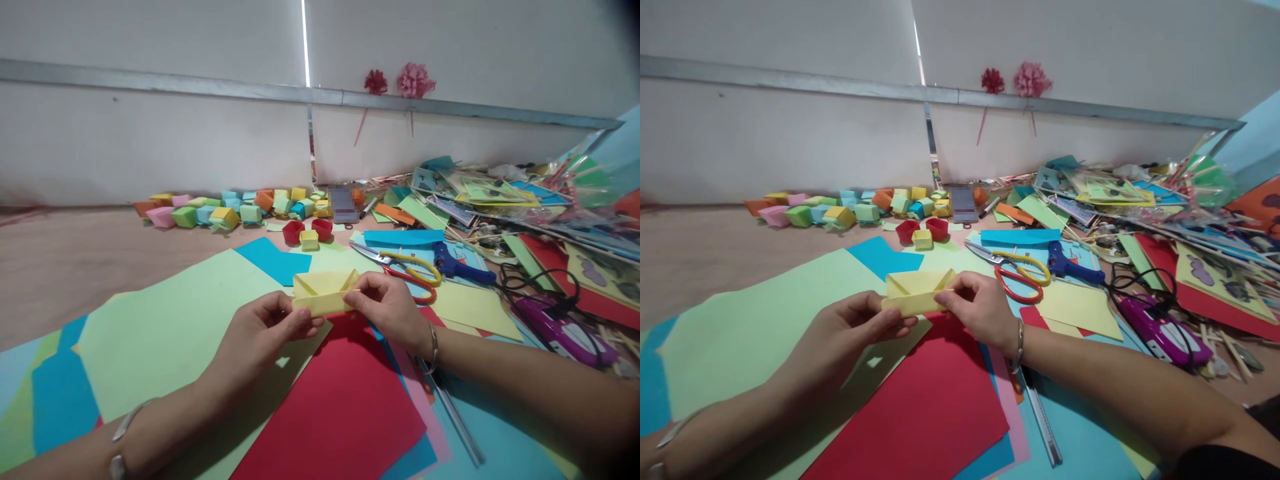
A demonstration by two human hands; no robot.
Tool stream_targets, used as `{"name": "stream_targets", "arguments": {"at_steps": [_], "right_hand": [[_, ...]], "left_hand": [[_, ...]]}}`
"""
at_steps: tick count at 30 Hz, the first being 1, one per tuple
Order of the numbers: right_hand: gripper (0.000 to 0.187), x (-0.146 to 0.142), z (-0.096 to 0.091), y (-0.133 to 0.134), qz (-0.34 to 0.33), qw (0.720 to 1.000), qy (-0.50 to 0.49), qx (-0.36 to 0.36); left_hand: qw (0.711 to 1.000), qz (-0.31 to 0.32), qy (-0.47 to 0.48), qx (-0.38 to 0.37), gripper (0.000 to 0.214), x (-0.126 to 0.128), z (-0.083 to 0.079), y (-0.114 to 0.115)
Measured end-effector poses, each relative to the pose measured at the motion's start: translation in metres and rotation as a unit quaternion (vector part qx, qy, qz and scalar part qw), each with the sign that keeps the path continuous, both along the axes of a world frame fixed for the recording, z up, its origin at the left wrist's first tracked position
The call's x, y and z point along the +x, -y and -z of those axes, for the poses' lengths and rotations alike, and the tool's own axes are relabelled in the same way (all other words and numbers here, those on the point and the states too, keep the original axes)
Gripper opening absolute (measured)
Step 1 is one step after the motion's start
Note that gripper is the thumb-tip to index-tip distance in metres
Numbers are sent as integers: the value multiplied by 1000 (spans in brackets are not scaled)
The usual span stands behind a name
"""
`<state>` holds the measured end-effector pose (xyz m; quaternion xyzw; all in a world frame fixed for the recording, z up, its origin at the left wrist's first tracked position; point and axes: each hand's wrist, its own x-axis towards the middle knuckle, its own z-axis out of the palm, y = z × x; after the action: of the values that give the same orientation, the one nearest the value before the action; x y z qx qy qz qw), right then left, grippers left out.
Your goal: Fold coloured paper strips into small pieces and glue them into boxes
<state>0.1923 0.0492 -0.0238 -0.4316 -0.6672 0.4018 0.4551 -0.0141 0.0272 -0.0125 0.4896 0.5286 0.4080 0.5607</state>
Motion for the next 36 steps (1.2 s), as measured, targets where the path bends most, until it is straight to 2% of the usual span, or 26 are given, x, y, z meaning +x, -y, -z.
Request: {"name": "stream_targets", "arguments": {"at_steps": [10,14,21,26,31,36], "right_hand": [[26,-2,-1,5,18,1000,9,22],[26,-3,1,5,16,1000,-1,10],[26,-2,5,4,15,999,24,31],[29,-4,6,3,13,999,-50,-16],[45,-6,4,1,-18,988,-128,-84],[38,-6,5,0,-36,986,-142,-85]], "left_hand": [[999,-25,39,1,40,3,-1,-1],[997,-25,70,-18,40,4,-2,1],[988,70,110,-78,38,2,5,1],[991,52,103,-75,36,5,3,1],[992,44,86,-78,42,7,-2,0],[993,60,75,-62,40,5,-2,2]]}}
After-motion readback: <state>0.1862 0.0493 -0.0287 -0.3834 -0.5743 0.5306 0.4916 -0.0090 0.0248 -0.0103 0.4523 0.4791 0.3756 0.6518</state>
